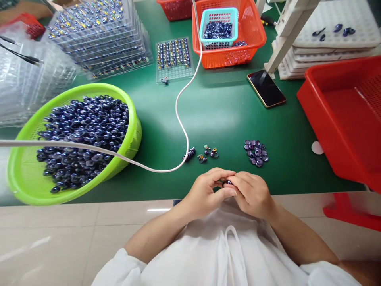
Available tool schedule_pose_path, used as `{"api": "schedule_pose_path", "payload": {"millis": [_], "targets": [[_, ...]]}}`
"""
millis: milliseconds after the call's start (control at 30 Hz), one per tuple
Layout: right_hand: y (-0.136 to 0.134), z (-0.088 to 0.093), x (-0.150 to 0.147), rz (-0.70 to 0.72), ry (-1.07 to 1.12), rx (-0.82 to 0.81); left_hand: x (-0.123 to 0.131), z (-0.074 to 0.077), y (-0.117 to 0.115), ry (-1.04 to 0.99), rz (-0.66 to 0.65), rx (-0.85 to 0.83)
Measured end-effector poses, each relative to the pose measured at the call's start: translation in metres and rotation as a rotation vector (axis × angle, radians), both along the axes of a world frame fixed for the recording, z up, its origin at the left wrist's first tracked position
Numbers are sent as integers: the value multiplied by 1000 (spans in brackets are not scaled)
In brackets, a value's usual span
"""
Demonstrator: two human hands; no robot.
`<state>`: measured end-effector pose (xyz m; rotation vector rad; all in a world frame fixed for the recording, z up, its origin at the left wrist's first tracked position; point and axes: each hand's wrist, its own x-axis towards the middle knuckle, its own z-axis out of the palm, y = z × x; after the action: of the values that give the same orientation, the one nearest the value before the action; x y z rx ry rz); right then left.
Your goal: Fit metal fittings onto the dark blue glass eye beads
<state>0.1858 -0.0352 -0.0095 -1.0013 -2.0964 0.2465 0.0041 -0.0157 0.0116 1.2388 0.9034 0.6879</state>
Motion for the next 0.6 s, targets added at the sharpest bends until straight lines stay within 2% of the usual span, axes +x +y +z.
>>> {"api": "schedule_pose_path", "payload": {"millis": [100, 233, 467, 600], "targets": [[-1, -1, -4, -10, 20, 24, -1, 0, -1, 29, 22, 70], [-3, -4, -8, -10, 78, 34, -3, -2, -1, 32, 44, 86], [-6, -11, -14, 7, 108, -79, -12, -4, -2, -20, 62, -98], [-5, -7, -28, 106, 125, -204, -31, 3, -2, 12, 85, -156]]}}
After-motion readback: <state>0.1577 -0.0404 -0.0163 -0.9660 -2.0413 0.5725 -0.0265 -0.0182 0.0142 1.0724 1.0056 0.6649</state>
